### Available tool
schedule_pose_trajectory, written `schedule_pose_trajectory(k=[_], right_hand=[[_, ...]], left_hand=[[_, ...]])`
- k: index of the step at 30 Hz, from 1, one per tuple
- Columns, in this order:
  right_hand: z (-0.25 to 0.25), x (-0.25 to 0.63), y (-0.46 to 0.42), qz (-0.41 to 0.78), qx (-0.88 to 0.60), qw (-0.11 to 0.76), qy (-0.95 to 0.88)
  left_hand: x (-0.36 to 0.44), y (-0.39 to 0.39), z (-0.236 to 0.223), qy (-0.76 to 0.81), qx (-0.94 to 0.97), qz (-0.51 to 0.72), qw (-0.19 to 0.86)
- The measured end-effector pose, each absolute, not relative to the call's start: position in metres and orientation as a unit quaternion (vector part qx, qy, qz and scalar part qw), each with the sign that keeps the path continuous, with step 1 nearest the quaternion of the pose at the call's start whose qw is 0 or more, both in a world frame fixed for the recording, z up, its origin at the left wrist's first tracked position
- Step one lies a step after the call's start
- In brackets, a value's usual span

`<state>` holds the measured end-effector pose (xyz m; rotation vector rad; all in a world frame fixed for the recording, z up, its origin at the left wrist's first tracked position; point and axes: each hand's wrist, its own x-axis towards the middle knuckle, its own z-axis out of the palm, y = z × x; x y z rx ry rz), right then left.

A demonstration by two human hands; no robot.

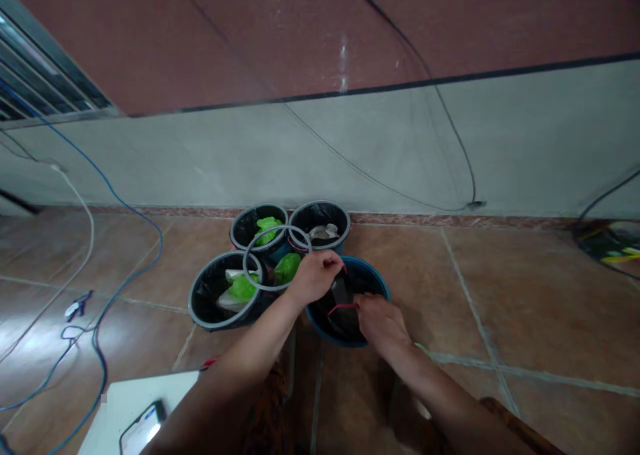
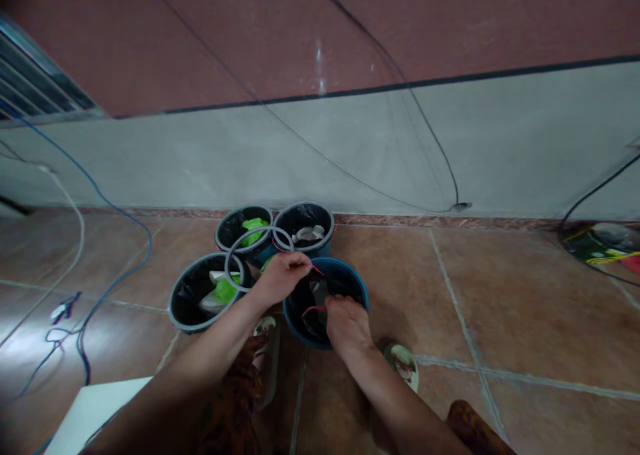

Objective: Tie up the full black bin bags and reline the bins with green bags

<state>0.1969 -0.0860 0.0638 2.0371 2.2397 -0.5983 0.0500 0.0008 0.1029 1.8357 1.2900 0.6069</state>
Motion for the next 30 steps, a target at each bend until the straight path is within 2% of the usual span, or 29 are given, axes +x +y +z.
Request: schedule_pose_trajectory(k=[2,4,7,10,13,16,19,23,26,30], right_hand=[[0.063,0.2,-0.084,-0.207,0.677,-0.011,0.707],[0.064,0.204,-0.081,-0.221,0.7,-0.085,0.674],[0.067,0.208,-0.072,-0.286,0.704,-0.275,0.589],[0.074,0.211,-0.065,-0.413,0.617,-0.489,0.458],[0.082,0.214,-0.062,-0.552,0.506,-0.585,0.31],[0.087,0.219,-0.062,-0.629,0.454,-0.592,0.218],[0.087,0.219,-0.06,-0.618,0.486,-0.579,0.214],[0.081,0.206,-0.055,-0.592,0.563,-0.48,0.32],[0.073,0.194,-0.052,-0.582,0.582,-0.396,0.409],[0.066,0.191,-0.047,-0.588,0.575,-0.359,0.441]], left_hand=[[0.051,-0.008,0.107,0.493,0.671,0.314,0.456],[0.051,-0.014,0.107,0.477,0.613,0.375,0.507],[0.051,-0.015,0.103,0.466,0.55,0.421,0.55],[0.05,-0.009,0.097,0.485,0.511,0.446,0.552],[0.05,-0.004,0.094,0.494,0.493,0.455,0.554],[0.051,-0.005,0.096,0.465,0.492,0.448,0.585],[0.053,-0.007,0.098,0.434,0.478,0.455,0.613],[0.058,-0.006,0.099,0.401,0.485,0.464,0.623],[0.063,-0.009,0.102,0.382,0.557,0.44,0.592],[0.065,-0.008,0.1,0.386,0.62,0.385,0.563]])
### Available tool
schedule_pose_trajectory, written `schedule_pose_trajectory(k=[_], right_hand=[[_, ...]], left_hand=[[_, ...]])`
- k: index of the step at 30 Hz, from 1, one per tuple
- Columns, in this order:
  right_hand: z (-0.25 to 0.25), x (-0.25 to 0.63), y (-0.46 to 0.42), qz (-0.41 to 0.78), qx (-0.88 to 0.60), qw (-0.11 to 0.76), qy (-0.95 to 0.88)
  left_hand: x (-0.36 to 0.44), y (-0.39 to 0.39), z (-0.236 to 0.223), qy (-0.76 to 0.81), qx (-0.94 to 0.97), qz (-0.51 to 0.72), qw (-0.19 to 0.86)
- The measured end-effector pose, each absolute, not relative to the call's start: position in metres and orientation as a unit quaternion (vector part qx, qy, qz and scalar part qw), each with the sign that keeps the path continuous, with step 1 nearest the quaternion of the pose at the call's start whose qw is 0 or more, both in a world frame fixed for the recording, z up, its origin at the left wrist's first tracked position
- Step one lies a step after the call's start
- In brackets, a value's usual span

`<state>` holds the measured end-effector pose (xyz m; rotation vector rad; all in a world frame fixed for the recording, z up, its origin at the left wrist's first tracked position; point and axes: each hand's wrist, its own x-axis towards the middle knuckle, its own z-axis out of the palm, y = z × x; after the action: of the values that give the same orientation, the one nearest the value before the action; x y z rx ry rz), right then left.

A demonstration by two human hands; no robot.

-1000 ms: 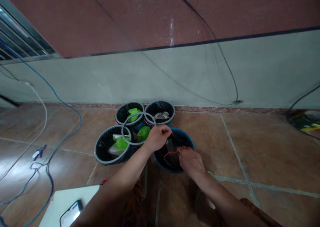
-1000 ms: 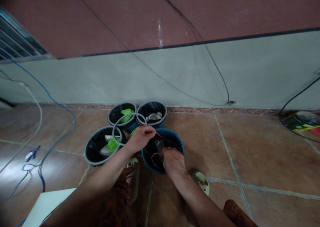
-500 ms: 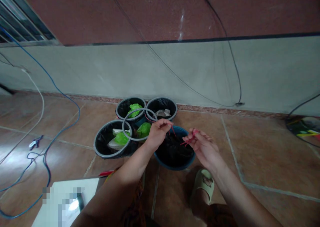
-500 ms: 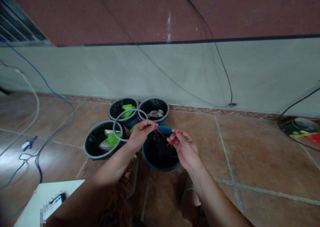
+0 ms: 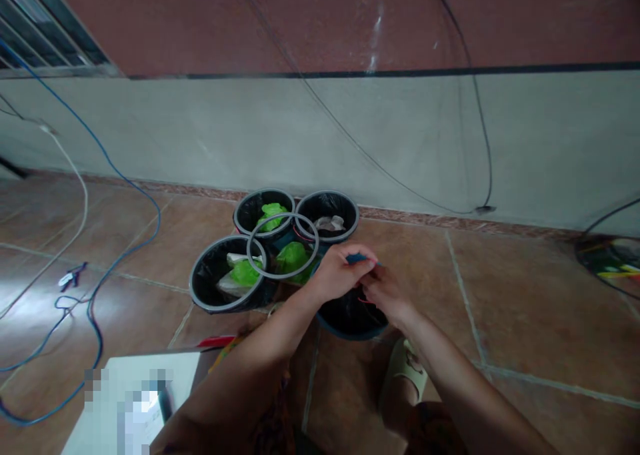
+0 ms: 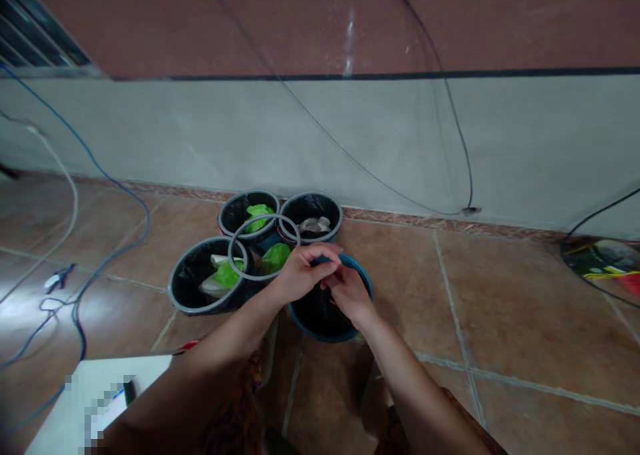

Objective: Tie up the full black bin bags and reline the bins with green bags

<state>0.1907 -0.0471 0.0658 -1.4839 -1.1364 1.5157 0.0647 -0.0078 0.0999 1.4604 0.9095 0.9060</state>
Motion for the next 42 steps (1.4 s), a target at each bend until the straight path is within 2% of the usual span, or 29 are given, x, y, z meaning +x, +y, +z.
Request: schedule_pose_trajectory(k=[5,10,12,17,22,25,28,32,35,38,40,42], right_hand=[[0.076,0.204,-0.044,0.554,-0.576,0.393,-0.456],[0.09,0.216,-0.047,0.568,-0.522,0.394,-0.499],[0.091,0.217,-0.049,0.582,-0.504,0.391,-0.503],[0.091,0.219,-0.05,0.598,-0.501,0.42,-0.464],[0.083,0.236,-0.045,0.526,-0.602,0.435,-0.415],[0.066,0.251,-0.044,0.465,-0.676,0.357,-0.447],[0.053,0.259,-0.048,0.386,-0.715,0.194,-0.55],[0.058,0.252,-0.057,0.306,-0.673,-0.052,-0.671],[0.067,0.244,-0.06,0.288,-0.652,-0.151,-0.685],[0.071,0.24,-0.056,0.275,-0.668,-0.123,-0.68],[0.069,0.241,-0.051,0.285,-0.7,-0.031,-0.654],[0.066,0.244,-0.046,0.333,-0.714,0.099,-0.608]], left_hand=[[0.059,0.009,0.079,0.458,0.637,0.351,0.511],[0.065,0.006,0.064,0.411,0.764,0.162,0.47],[0.071,0.001,0.061,0.391,0.785,0.124,0.465],[0.078,0.0,0.055,0.393,0.79,0.136,0.45],[0.081,0.008,0.04,0.469,0.701,0.215,0.493],[0.086,0.009,0.033,0.502,0.553,0.312,0.587],[0.091,0.007,0.035,0.487,0.423,0.379,0.663],[0.096,0.003,0.046,0.444,0.391,0.402,0.699],[0.099,0.001,0.05,0.446,0.41,0.393,0.692],[0.099,0.001,0.05,0.479,0.446,0.37,0.659],[0.097,0.002,0.048,0.499,0.475,0.351,0.634],[0.093,0.005,0.047,0.512,0.511,0.33,0.607]])
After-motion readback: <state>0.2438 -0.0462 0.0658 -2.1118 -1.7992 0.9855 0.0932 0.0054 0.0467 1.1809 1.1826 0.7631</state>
